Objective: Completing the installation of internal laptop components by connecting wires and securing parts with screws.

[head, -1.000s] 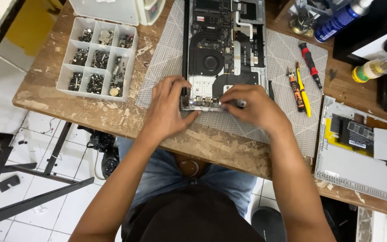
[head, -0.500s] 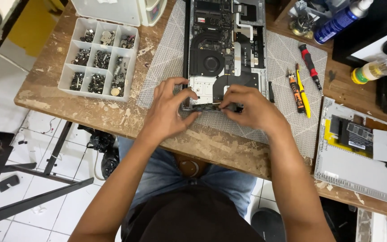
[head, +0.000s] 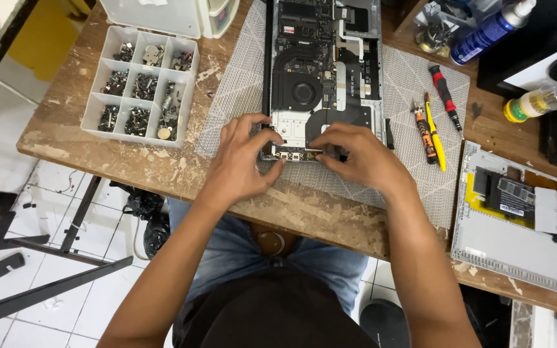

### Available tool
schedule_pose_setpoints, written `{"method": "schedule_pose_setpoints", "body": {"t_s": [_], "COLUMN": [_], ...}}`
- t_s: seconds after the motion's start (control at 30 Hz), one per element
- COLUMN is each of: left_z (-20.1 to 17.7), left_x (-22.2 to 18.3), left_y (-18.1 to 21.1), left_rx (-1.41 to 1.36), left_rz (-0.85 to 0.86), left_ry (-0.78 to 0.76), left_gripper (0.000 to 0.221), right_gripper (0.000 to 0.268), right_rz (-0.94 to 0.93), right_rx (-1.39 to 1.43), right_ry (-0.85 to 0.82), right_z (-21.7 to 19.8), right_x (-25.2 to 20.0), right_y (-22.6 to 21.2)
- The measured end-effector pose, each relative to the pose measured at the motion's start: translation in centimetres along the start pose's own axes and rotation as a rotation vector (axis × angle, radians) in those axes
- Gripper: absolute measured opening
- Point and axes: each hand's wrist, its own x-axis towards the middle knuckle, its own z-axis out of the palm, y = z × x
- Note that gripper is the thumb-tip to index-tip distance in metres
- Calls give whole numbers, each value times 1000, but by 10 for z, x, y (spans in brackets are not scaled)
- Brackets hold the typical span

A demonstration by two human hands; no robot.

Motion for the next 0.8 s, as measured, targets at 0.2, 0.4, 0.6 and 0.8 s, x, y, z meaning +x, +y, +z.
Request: {"method": "schedule_pose_setpoints", "body": {"t_s": [0.2, 0.4, 0.6, 0.8], "left_z": [-3, 0, -3, -8], "left_x": [1, -1, -1, -2], "left_y": [6, 3, 8, 10], "left_rx": [35, 102, 193, 29], "left_rz": [-18, 16, 29, 35], "left_ry": [-27, -16, -24, 4], "left_gripper": [27, 18, 18, 25], "right_gripper": [16, 13, 10, 10], "right_rz": [-38, -72, -74, -162], "right_rx": [-10, -74, -150, -214], "right_ry": [9, 37, 38, 87], "right_z": [5, 12, 19, 18], "right_x": [1, 2, 4, 4], "right_y": [4, 13, 21, 6]}}
